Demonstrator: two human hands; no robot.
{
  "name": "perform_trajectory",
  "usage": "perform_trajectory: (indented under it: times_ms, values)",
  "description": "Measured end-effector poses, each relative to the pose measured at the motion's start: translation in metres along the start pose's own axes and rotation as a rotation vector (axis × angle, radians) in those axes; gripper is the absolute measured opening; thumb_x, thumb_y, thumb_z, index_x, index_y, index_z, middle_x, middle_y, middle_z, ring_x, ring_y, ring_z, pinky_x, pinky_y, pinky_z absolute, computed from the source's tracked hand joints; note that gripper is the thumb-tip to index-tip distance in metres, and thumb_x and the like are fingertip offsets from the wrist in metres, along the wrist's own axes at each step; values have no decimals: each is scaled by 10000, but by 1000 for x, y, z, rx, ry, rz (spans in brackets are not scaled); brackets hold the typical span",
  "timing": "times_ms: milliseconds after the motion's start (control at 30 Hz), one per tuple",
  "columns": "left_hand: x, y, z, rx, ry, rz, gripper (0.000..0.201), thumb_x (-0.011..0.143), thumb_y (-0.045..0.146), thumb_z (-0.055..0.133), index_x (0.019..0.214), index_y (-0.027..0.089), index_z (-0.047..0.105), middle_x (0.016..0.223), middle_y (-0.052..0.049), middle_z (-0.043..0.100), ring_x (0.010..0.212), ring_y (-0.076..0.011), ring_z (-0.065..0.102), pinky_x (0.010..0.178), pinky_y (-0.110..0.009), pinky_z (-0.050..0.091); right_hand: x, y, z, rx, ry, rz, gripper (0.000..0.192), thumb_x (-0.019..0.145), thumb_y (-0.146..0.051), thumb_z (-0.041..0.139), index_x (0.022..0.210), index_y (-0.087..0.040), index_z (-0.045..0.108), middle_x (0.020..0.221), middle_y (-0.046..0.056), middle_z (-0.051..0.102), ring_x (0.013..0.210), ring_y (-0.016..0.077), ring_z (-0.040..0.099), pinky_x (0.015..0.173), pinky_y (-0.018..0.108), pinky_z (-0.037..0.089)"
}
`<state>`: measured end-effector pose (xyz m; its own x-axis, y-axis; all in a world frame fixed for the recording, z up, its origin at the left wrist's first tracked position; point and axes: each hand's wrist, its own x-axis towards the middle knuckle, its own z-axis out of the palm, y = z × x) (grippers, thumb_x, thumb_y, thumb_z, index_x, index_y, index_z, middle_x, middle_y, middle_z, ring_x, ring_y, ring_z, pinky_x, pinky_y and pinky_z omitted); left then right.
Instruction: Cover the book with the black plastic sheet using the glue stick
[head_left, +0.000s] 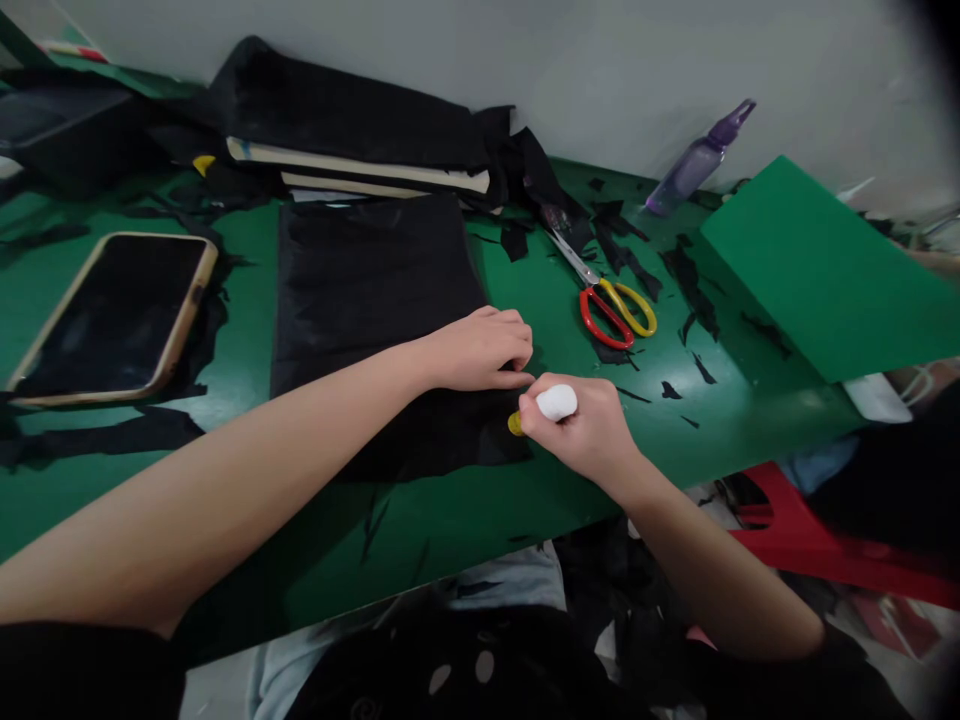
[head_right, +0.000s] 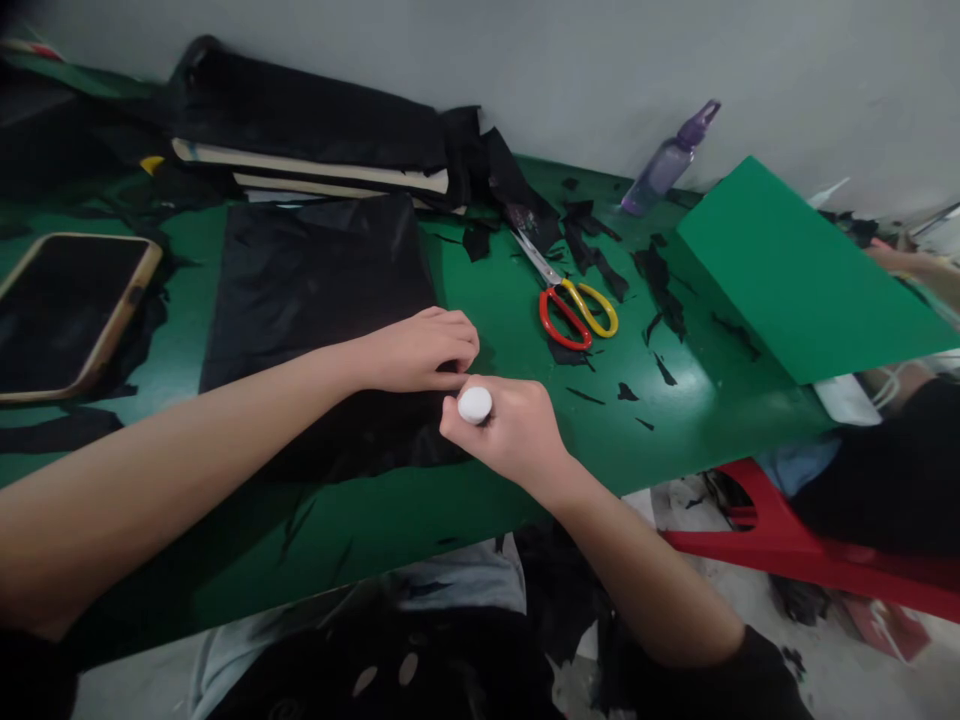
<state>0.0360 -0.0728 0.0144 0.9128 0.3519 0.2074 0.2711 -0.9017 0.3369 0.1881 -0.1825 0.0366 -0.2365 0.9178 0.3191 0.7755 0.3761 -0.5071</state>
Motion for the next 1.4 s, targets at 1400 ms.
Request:
perform_trajectory:
  times_ms: [1400]
  values:
    - [-1,0,1,24,6,2,314,883,419,491,690,170,506,873,-32,603,937,-180,489,783,-293,291,-38,-16,-7,-26,-58,28,230,790,-281,547,582,-187,567,508,-20,570,468,100,492,485,245,365]
